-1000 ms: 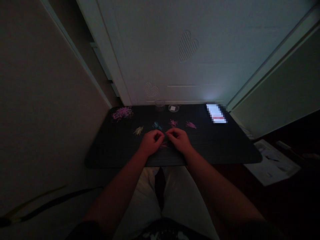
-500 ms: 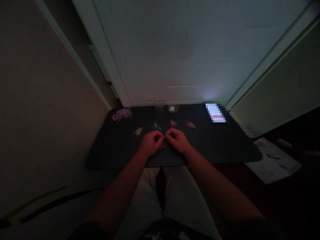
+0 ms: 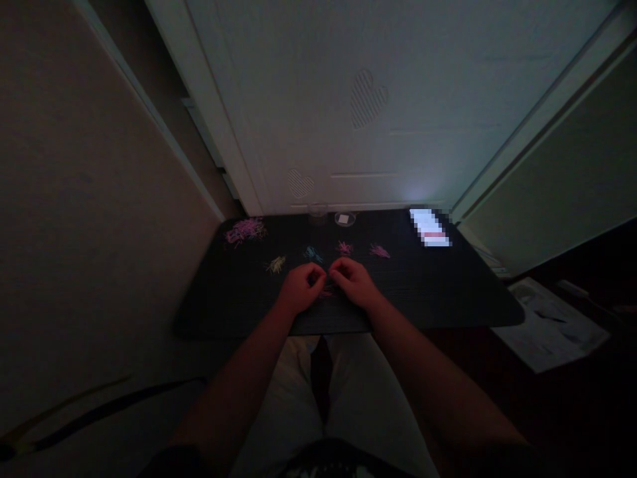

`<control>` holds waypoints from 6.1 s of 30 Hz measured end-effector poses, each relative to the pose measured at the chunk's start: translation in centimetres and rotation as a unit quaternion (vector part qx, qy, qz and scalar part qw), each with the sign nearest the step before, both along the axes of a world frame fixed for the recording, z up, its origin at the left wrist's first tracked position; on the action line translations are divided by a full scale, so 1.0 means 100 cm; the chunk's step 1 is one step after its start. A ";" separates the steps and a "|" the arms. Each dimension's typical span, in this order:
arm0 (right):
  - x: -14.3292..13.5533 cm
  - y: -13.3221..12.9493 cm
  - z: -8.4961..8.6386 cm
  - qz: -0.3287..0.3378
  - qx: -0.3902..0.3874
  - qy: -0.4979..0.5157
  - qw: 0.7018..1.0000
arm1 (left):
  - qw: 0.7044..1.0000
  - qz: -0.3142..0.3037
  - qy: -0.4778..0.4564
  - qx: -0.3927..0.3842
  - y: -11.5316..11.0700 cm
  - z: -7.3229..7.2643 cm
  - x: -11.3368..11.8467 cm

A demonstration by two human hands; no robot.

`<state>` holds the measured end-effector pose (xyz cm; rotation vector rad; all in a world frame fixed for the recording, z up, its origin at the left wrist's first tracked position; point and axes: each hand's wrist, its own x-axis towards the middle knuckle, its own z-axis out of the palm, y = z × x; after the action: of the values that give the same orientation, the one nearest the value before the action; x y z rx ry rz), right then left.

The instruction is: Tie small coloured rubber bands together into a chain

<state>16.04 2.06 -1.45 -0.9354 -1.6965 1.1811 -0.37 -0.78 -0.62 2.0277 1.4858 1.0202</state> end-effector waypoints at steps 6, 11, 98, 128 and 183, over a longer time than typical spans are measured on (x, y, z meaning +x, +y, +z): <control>-0.002 -0.001 -0.002 -0.012 0.040 -0.080 0.996 | 1.000 0.003 0.003 -0.005 0.000 0.000 0.000; -0.001 -0.001 -0.001 -0.017 0.039 -0.072 0.997 | 1.000 0.012 0.000 -0.006 0.000 -0.001 0.000; -0.004 -0.004 -0.001 -0.067 0.022 -0.068 0.995 | 0.999 0.027 -0.039 -0.016 0.000 -0.002 -0.001; 0.006 0.002 0.001 -0.097 -0.035 0.006 0.995 | 0.999 -0.030 -0.008 -0.030 0.000 -0.004 -0.003; 0.000 -0.005 0.004 -0.060 -0.003 -0.042 0.997 | 0.997 -0.004 -0.064 -0.038 0.001 -0.002 0.000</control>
<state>16.09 1.56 -1.01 -1.0891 -1.6780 1.0816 -0.36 -0.68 -0.78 1.8776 1.4271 1.0542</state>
